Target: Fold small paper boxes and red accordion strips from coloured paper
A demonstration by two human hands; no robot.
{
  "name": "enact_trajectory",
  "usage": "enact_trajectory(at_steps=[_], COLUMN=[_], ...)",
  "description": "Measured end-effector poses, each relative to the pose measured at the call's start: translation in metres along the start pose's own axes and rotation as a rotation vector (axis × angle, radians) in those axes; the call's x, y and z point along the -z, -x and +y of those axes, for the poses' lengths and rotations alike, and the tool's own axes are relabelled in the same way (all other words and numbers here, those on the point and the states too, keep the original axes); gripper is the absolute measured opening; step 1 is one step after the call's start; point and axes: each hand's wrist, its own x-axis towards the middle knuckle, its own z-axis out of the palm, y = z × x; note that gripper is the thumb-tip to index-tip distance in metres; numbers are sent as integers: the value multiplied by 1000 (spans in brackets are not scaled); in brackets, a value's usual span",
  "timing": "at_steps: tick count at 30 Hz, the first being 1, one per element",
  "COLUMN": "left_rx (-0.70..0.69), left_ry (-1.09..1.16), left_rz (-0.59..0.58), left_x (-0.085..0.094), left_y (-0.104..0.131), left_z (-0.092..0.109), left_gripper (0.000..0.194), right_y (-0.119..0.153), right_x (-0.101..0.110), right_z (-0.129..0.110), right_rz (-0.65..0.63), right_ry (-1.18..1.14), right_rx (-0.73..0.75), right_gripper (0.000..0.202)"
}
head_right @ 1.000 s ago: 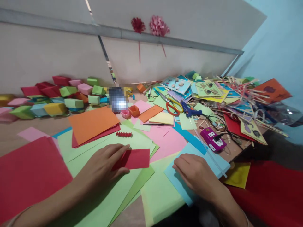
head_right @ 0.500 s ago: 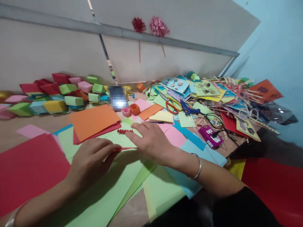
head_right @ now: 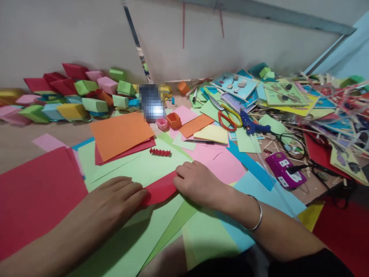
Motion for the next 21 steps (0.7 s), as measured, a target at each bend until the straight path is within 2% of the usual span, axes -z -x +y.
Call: enact_trajectory(at_steps=[3, 8, 12, 19, 21], left_rx=[72, 166, 208, 205, 206], left_ry=[68, 173, 268, 206, 183], left_rz=[87, 93, 193, 322, 330], left_x=[-7, -19, -26, -32, -31], left_y=[7, 12, 13, 11, 8], left_z=[7, 9, 7, 1, -1], left_gripper=[20, 26, 29, 33, 41], right_y=[-1, -3, -5, -3, -1], right_x=[2, 8, 10, 12, 11], right_z=[2, 0, -4, -6, -5], right_rz=[0, -39, -89, -115, -101], right_ry=[-104, -230, -259, -349, -379], right_rx=[-8, -17, -80, -152, -146], right_gripper=[21, 15, 6, 16, 14])
